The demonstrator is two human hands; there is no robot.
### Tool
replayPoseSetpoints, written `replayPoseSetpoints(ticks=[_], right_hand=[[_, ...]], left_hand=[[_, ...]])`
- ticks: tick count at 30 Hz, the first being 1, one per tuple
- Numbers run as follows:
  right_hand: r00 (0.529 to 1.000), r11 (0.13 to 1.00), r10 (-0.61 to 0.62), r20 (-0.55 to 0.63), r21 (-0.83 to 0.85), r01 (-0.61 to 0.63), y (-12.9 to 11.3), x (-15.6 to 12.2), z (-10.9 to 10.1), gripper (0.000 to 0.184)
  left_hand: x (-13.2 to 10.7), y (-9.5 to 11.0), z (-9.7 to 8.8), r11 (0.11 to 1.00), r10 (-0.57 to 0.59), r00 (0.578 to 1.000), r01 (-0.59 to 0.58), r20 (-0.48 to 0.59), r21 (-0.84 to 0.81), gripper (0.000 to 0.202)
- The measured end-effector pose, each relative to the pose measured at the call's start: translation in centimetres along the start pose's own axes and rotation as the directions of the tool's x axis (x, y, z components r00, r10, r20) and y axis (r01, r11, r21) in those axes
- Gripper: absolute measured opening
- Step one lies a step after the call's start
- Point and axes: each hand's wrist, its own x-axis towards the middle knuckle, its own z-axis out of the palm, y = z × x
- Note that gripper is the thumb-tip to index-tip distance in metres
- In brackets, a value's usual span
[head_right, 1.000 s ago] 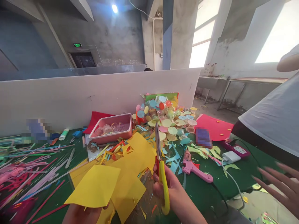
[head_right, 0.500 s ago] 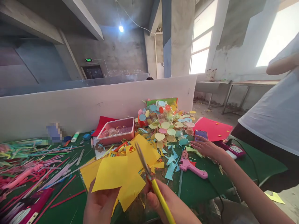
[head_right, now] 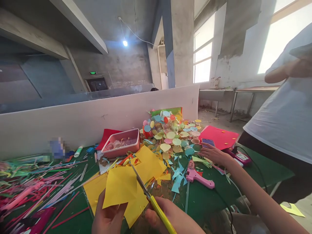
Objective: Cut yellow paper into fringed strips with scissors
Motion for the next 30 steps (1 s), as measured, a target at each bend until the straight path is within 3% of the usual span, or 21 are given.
replayPoseSetpoints(ticks=[8,13,19,24,27,30], right_hand=[[0.983,0.947,-0.184,0.017,-0.266,0.182,-0.6,-0.6,-0.3,0.027],[0.951,0.828,-0.263,0.164,-0.467,0.310,0.0,-0.4,-1.2,0.037],[0.897,0.641,-0.252,0.362,-0.632,0.435,2.2,0.3,-3.2,0.024],[0.866,0.528,-0.281,0.413,-0.687,0.499,2.5,-0.4,-3.3,0.042],[0.842,0.520,-0.302,0.447,-0.663,0.539,2.2,-0.2,-3.5,0.045],[0.847,0.549,-0.338,0.409,-0.645,0.531,2.1,-0.1,-3.4,0.050]], left_hand=[[0.1,0.2,-0.1,0.999,-0.016,1.000,0.016,0.000,0.040,0.048],[1.0,-0.8,-0.8,0.994,-0.006,1.000,0.004,0.016,0.108,0.061],[0.7,-0.3,-0.8,0.993,-0.042,0.998,0.037,0.045,0.110,0.083],[0.4,0.2,-0.6,0.997,-0.055,0.997,0.058,0.052,-0.046,0.085],[0.7,-0.1,-1.0,0.999,-0.030,0.996,0.032,0.084,-0.018,0.079],[1.2,-0.4,-1.5,0.999,-0.038,0.989,0.032,0.141,0.041,0.074]])
